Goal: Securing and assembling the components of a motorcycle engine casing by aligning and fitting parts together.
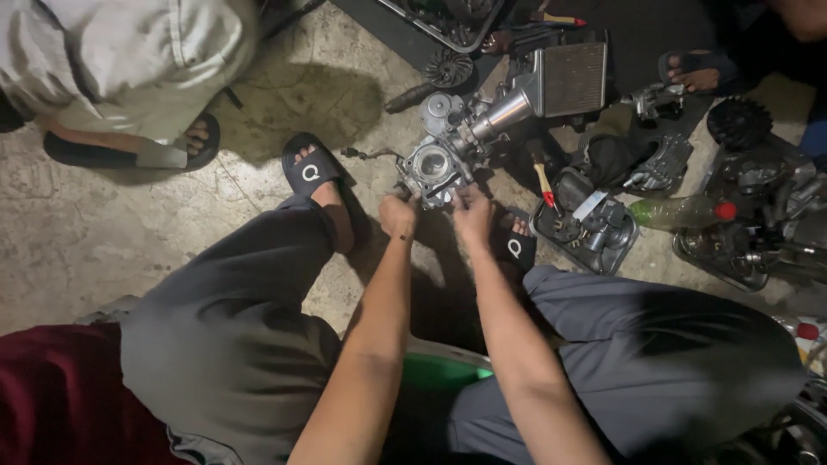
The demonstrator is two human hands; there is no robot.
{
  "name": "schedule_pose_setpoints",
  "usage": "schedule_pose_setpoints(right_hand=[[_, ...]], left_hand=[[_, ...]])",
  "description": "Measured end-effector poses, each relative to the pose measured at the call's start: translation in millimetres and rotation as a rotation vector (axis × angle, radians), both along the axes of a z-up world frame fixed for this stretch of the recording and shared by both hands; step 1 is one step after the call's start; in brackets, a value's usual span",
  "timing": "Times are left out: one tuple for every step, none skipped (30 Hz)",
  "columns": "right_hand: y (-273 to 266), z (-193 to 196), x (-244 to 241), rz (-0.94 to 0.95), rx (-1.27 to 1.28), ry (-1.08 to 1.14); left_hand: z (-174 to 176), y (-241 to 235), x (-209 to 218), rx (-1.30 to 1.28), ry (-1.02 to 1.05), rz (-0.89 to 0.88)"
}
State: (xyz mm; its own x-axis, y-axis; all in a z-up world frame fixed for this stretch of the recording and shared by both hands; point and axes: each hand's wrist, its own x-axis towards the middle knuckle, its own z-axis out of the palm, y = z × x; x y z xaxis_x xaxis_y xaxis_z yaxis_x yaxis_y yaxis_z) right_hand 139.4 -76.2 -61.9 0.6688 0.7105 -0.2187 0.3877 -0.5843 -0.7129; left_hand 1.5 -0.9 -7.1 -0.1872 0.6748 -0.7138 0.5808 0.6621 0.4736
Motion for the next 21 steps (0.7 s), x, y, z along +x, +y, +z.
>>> schedule_pose_setpoints(right_hand=[[1.7, 0.5, 0.7, 0.001, 0.003, -0.001], [3.3, 0.9, 2.4, -0.023, 0.022, -0.001], [5.0, 1.1, 4.1, -0.047, 0.04, -0.002], [6.5, 5.6, 3.8, -0.044, 0.04, -0.002], [7.9, 10.1, 3.6, -0.046, 0.034, -0.004], [9.6, 14.5, 3.8, -0.048, 0.03, -0.007], [9.9, 13.7, 4.0, -0.046, 0.03, -0.009], [9.3, 12.9, 4.4, -0.027, 0.004, -0.021], [8.7, 12.0, 4.7, -0.008, -0.022, -0.033], [8.8, 13.2, 4.0, -0.003, -0.023, -0.034], [8.8, 14.4, 3.2, -0.001, -0.043, -0.039], [8.0, 15.8, 2.7, 0.001, -0.064, -0.044], [8.5, 7.4, 2.1, 0.005, -0.065, -0.046], [7.9, -0.8, 2.0, 0.012, -0.094, -0.069], [7.2, -8.8, 2.2, 0.02, -0.122, -0.093], [8.4, 1.2, -2.0, 0.022, -0.12, -0.095], [9.6, 11.2, -6.2, 0.026, -0.131, -0.056], [9.5, 21.2, -10.9, 0.031, -0.144, -0.016], [7.2, 13.4, -9.3, 0.033, -0.144, -0.018], [5.9, 5.5, -7.6, 0.016, -0.128, 0.015], [4.7, -2.3, -5.9, -0.001, -0.112, 0.048]], left_hand=[[-5.3, 0.3, -2.3, 0.003, -0.001, 0.001], [-11.2, 0.1, -3.8, 0.001, 0.003, -0.015], [-17.2, 0.0, -5.4, -0.002, 0.006, -0.031], [-14.0, -0.4, -4.1, -0.003, 0.006, -0.029], [-10.8, -0.8, -2.8, 0.002, 0.004, -0.027], [-7.7, -0.9, -1.1, 0.008, 0.0, -0.026], [-3.4, -0.4, -0.9, 0.008, -0.002, -0.023], [0.9, -0.5, -0.5, 0.01, -0.009, -0.007], [5.2, -0.5, -0.2, 0.012, -0.017, 0.009], [0.1, -0.1, 0.0, 0.011, -0.018, 0.014], [-4.9, 0.2, -0.1, 0.005, -0.016, 0.005], [-9.9, -0.1, 0.2, -0.002, -0.015, -0.004], [-8.6, 0.3, -0.3, -0.003, -0.016, 0.0], [-7.2, 0.1, -0.2, 0.004, -0.024, 0.014], [-5.7, -0.3, 0.2, 0.011, -0.032, 0.028], [-9.3, 0.5, -0.3, 0.013, -0.033, 0.03], [-12.8, 1.4, -0.6, 0.004, -0.013, 0.007], [-16.4, 1.0, -1.4, -0.006, 0.008, -0.016], [-15.5, 0.0, -3.2, -0.005, 0.007, -0.014], [-14.5, 0.2, -4.7, 0.001, 0.003, -0.012], [-13.5, 0.3, -6.2, 0.008, -0.001, -0.01]])
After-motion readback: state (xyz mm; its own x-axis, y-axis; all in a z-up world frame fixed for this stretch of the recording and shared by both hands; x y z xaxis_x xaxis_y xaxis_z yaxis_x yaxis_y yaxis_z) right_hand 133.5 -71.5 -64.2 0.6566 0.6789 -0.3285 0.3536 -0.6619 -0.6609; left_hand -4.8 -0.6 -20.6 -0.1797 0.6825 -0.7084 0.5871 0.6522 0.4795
